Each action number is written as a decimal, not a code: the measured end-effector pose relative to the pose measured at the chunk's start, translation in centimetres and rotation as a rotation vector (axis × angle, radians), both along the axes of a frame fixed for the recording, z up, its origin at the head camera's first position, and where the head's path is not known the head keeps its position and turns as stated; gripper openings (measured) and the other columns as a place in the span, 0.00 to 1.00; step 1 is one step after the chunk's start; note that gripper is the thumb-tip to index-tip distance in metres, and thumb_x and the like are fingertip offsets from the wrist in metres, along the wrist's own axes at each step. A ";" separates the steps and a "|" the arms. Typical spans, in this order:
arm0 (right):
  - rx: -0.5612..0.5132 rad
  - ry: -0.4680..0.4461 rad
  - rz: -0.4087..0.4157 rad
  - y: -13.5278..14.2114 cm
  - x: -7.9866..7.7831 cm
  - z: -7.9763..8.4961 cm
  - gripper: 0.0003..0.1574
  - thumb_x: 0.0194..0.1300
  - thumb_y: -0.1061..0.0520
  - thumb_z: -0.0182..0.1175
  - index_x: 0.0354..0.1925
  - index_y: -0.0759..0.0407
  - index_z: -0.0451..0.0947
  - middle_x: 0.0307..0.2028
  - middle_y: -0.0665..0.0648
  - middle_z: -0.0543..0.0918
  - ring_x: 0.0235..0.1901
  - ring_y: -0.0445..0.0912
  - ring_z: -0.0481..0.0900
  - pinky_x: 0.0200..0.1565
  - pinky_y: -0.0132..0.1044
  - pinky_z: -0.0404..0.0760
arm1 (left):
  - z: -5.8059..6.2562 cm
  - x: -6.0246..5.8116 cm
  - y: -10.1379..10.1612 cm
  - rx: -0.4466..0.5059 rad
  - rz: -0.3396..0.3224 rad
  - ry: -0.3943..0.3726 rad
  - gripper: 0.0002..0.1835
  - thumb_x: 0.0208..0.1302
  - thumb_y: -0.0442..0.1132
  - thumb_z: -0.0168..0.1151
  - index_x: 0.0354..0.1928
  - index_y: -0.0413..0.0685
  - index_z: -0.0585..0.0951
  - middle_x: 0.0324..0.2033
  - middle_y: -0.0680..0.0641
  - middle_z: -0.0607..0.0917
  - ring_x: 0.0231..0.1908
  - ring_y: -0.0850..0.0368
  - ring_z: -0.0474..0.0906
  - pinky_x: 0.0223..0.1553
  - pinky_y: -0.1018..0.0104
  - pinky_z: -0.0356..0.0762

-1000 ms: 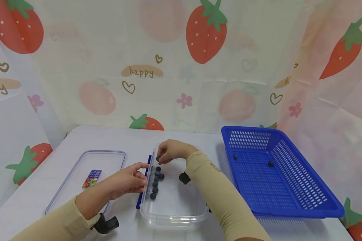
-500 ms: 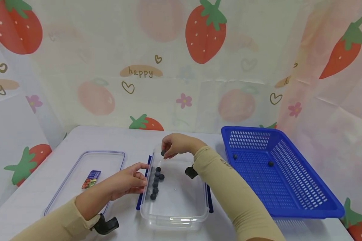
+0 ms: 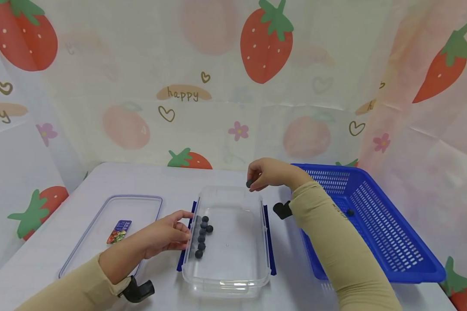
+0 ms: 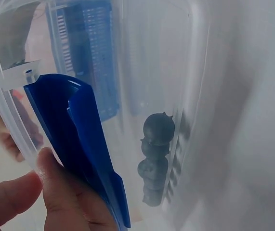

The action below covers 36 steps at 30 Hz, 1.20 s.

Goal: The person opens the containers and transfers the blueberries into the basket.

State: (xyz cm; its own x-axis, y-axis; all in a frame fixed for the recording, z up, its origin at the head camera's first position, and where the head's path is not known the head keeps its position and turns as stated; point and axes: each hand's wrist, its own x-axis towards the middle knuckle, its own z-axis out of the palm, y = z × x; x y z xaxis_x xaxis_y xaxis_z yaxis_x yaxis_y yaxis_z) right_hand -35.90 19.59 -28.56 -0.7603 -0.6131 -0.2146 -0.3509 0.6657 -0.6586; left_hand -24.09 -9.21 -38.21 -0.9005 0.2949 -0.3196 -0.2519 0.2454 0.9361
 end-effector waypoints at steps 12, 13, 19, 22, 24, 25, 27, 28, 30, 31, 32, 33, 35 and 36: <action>0.031 0.109 -0.167 9.3 0.2 -1.3 0.12 0.55 0.61 0.64 0.37 0.63 0.74 0.32 0.57 0.82 0.35 0.48 0.80 0.40 0.42 0.80 | -0.1 -0.1 0.1 -0.007 0.001 -0.004 0.31 0.59 0.29 0.58 0.64 0.50 0.61 0.34 0.42 0.76 0.29 0.53 0.78 0.35 0.64 0.81; 0.035 0.113 -0.185 9.9 0.2 -1.6 0.12 0.55 0.60 0.64 0.37 0.63 0.74 0.32 0.56 0.82 0.35 0.48 0.80 0.40 0.42 0.80 | -0.1 -0.1 0.1 -0.008 0.002 -0.005 0.31 0.59 0.29 0.57 0.63 0.50 0.61 0.34 0.42 0.76 0.29 0.53 0.78 0.35 0.64 0.81; 0.042 0.112 -0.266 13.3 0.2 -2.9 0.14 0.56 0.57 0.63 0.39 0.63 0.73 0.35 0.56 0.81 0.37 0.47 0.78 0.42 0.42 0.79 | -0.1 -0.1 0.1 -0.015 0.007 -0.006 0.31 0.59 0.29 0.57 0.64 0.50 0.61 0.34 0.42 0.76 0.29 0.53 0.78 0.35 0.64 0.81; 0.025 0.098 -0.285 14.5 0.2 -3.5 0.14 0.58 0.58 0.62 0.39 0.65 0.73 0.36 0.58 0.80 0.37 0.47 0.78 0.43 0.42 0.79 | -0.1 -0.2 0.2 -0.015 0.004 -0.007 0.31 0.59 0.29 0.57 0.64 0.50 0.61 0.34 0.42 0.76 0.29 0.54 0.78 0.35 0.64 0.81; 0.001 0.077 -0.298 15.2 0.2 -3.9 0.14 0.58 0.60 0.61 0.40 0.68 0.72 0.36 0.59 0.79 0.38 0.47 0.78 0.42 0.41 0.80 | -0.1 -0.2 0.2 -0.015 0.002 -0.009 0.31 0.59 0.29 0.57 0.64 0.50 0.61 0.34 0.42 0.76 0.29 0.54 0.78 0.35 0.64 0.81; -0.014 0.059 -0.307 15.4 0.2 -4.0 0.13 0.58 0.61 0.60 0.40 0.69 0.72 0.37 0.60 0.79 0.38 0.48 0.79 0.43 0.42 0.80 | -0.1 -0.2 0.2 -0.015 0.001 -0.010 0.31 0.59 0.29 0.57 0.64 0.50 0.60 0.34 0.42 0.76 0.29 0.54 0.78 0.35 0.64 0.81; -0.035 0.038 -0.321 15.8 0.2 -4.2 0.13 0.59 0.63 0.59 0.40 0.71 0.71 0.37 0.61 0.79 0.39 0.49 0.79 0.44 0.43 0.80 | -0.1 -0.2 0.2 -0.017 -0.002 -0.010 0.31 0.59 0.29 0.57 0.64 0.50 0.60 0.34 0.42 0.76 0.29 0.54 0.78 0.35 0.65 0.81; -0.044 0.025 -0.329 16.0 0.2 -4.3 0.13 0.60 0.64 0.58 0.41 0.71 0.70 0.38 0.62 0.79 0.40 0.50 0.79 0.44 0.44 0.80 | -0.1 -0.2 0.2 -0.018 -0.002 -0.010 0.31 0.59 0.29 0.57 0.64 0.50 0.60 0.34 0.42 0.76 0.29 0.54 0.78 0.35 0.65 0.81; -0.060 0.004 -0.346 16.2 0.2 -4.4 0.13 0.60 0.65 0.57 0.42 0.73 0.70 0.38 0.62 0.79 0.41 0.52 0.79 0.45 0.46 0.79 | -0.1 -0.2 0.2 -0.019 0.000 -0.011 0.31 0.59 0.29 0.57 0.64 0.50 0.60 0.34 0.42 0.76 0.29 0.54 0.78 0.35 0.65 0.81; -0.067 -0.004 -0.354 16.3 0.2 -4.5 0.13 0.60 0.65 0.56 0.42 0.73 0.70 0.38 0.61 0.79 0.42 0.53 0.79 0.46 0.46 0.79 | -0.1 -0.2 0.2 -0.020 0.002 -0.011 0.31 0.59 0.29 0.57 0.64 0.50 0.60 0.34 0.42 0.76 0.29 0.54 0.78 0.35 0.65 0.81; -0.071 -0.006 -0.356 16.4 0.1 -4.6 0.13 0.61 0.65 0.56 0.42 0.73 0.70 0.38 0.61 0.80 0.42 0.54 0.79 0.45 0.45 0.79 | -0.1 -0.2 0.2 -0.020 0.004 -0.012 0.31 0.59 0.29 0.57 0.64 0.50 0.60 0.34 0.42 0.76 0.29 0.54 0.78 0.35 0.65 0.81; -0.074 -0.010 -0.360 16.5 0.1 -4.6 0.13 0.61 0.66 0.56 0.43 0.73 0.70 0.37 0.61 0.80 0.42 0.55 0.79 0.45 0.45 0.79 | -0.1 -0.2 0.3 -0.020 0.008 -0.014 0.31 0.59 0.29 0.57 0.64 0.50 0.61 0.34 0.42 0.76 0.29 0.54 0.78 0.35 0.65 0.81; -0.085 -0.013 -0.357 16.5 0.1 -4.7 0.13 0.61 0.66 0.55 0.43 0.74 0.70 0.37 0.61 0.80 0.43 0.55 0.79 0.45 0.43 0.80 | 0.0 -0.2 0.3 -0.018 0.011 -0.015 0.31 0.59 0.29 0.57 0.64 0.50 0.61 0.34 0.42 0.76 0.29 0.54 0.78 0.35 0.64 0.81; -0.086 -0.010 -0.356 16.5 0.1 -4.8 0.13 0.61 0.66 0.55 0.43 0.75 0.70 0.38 0.61 0.80 0.42 0.54 0.79 0.44 0.42 0.80 | 0.0 -0.2 0.3 -0.017 0.013 -0.014 0.31 0.59 0.28 0.57 0.63 0.50 0.61 0.34 0.42 0.76 0.28 0.54 0.78 0.35 0.64 0.81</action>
State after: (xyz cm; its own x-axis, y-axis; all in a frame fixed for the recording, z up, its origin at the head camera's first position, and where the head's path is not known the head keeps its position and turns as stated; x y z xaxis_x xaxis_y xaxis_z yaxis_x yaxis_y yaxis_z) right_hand -35.83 36.12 -33.35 -0.9275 -0.3263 -0.1822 -0.1002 0.6868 -0.7199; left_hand -24.24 -8.94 -38.24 -0.8995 0.2779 -0.3370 -0.2680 0.2582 0.9282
